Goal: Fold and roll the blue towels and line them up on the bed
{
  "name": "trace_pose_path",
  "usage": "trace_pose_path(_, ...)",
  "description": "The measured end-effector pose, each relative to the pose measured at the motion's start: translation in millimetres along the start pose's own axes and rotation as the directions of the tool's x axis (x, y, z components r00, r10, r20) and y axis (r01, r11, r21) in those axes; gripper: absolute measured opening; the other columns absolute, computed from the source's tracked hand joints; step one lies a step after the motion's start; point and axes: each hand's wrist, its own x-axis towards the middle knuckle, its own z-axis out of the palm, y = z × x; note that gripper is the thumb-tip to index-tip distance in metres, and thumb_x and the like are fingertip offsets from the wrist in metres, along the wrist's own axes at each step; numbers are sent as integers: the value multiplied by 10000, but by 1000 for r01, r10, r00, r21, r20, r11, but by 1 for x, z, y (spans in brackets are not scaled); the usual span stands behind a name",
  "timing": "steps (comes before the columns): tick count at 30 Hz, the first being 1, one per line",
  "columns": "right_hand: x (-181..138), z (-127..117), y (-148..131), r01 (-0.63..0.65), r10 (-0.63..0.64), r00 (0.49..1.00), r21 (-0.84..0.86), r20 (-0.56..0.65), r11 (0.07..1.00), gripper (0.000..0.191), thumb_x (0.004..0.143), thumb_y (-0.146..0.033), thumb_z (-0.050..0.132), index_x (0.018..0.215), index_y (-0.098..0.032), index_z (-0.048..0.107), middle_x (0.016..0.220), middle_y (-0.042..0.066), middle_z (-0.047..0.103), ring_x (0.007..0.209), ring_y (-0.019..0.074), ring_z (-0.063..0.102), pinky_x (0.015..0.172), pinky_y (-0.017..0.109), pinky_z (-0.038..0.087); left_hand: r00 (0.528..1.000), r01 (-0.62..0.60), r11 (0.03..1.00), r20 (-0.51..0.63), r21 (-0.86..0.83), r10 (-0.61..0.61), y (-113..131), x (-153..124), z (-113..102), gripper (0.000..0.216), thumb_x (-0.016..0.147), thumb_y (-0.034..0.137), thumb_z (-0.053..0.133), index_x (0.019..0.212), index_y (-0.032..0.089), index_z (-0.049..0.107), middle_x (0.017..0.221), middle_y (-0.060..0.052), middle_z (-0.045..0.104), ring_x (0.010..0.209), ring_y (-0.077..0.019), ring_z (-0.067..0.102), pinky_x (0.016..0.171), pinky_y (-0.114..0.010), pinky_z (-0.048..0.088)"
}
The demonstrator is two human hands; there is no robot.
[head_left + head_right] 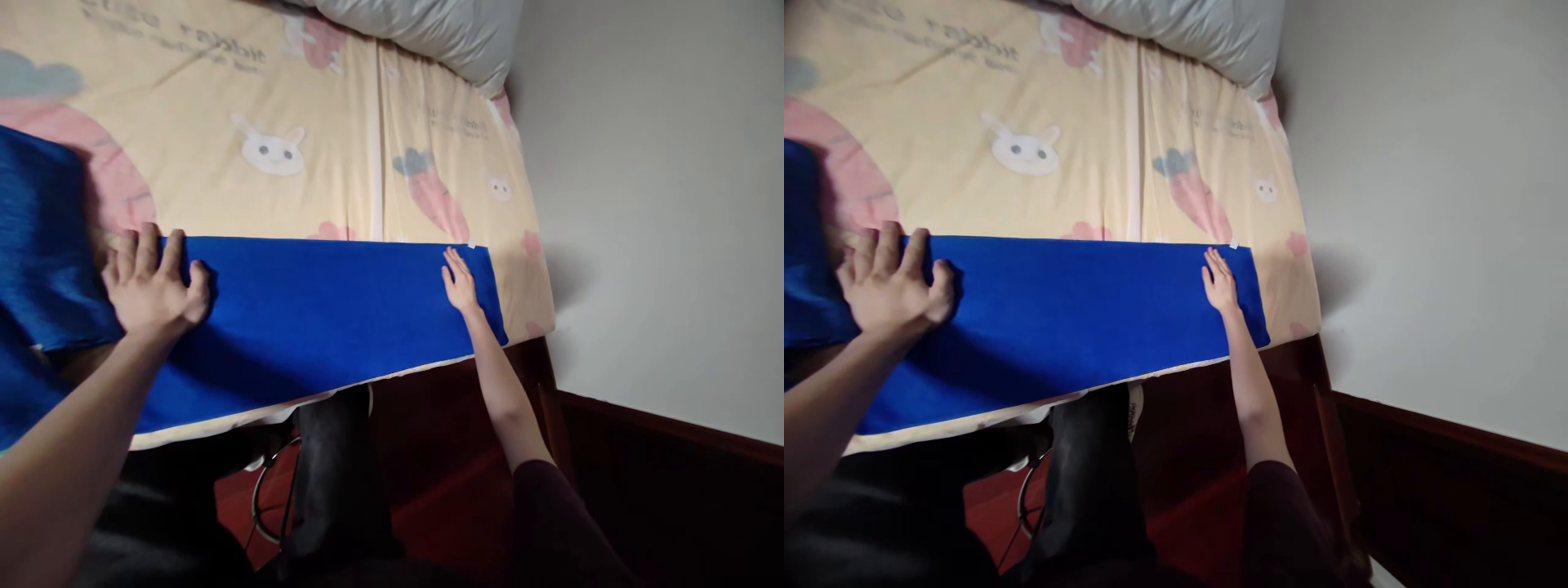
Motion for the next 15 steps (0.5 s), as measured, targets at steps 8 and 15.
trace_pose_path(8,24,-17,72,-100,91,982,-45,-165,994,485,1072,-321,360,1442,-170,633,1545,89,575,1487,192,486,1299,406,319,997,-44,996,-65,71,48,2,2,2,713,946,569,345,1594,288,443,1708,5,332,1575,-319,299,1273,-559,223)
trace_pose_path(15,23,-31,48,-98,85,994,-218,-68,971,564,1096,-381,269,1576,-176,482,1672,107,399,1600,231,280,1319,503,231,994,-61,994,-80,87,68,2,2,3,700,979,552,343,1576,207,470,1678,-92,386,1562,-335,323,1255,-569,252)
